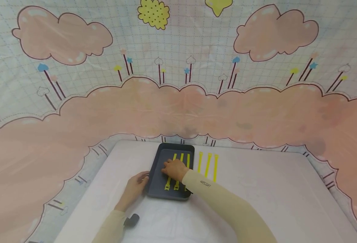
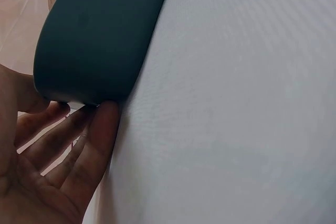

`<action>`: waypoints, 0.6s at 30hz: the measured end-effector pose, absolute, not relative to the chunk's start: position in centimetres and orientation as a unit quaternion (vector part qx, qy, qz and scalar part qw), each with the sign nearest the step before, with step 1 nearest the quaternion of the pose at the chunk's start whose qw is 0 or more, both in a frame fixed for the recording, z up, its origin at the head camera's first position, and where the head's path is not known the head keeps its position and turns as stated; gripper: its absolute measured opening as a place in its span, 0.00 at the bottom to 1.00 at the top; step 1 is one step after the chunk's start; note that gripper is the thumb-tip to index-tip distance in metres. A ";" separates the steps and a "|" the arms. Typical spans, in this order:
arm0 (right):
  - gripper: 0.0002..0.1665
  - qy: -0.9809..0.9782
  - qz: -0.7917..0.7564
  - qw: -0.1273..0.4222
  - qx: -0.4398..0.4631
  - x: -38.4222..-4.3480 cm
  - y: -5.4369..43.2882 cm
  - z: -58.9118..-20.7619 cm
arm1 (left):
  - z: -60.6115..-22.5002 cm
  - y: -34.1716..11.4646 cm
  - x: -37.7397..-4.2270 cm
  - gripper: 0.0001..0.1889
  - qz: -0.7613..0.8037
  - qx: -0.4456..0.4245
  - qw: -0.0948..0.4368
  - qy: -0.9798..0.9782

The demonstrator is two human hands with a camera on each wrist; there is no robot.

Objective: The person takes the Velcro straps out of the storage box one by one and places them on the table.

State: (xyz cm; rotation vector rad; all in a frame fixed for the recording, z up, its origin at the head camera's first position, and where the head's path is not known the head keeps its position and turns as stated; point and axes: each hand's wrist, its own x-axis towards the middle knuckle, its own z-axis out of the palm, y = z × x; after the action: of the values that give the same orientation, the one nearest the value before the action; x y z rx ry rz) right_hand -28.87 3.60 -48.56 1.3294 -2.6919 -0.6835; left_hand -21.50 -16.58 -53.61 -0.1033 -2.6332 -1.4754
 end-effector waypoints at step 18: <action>0.19 -0.853 -0.224 0.088 0.463 -29.4 3.5 -48.6 | -53.4 -16.5 -21.4 0.16 -0.489 -0.032 0.060 -0.870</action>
State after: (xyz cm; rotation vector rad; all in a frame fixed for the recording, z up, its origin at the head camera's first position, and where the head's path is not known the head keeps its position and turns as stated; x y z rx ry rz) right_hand -29.37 3.49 -48.64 1.3779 -2.5386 -0.6681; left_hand -21.42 -16.55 -53.44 -0.0980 -2.6323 -1.4783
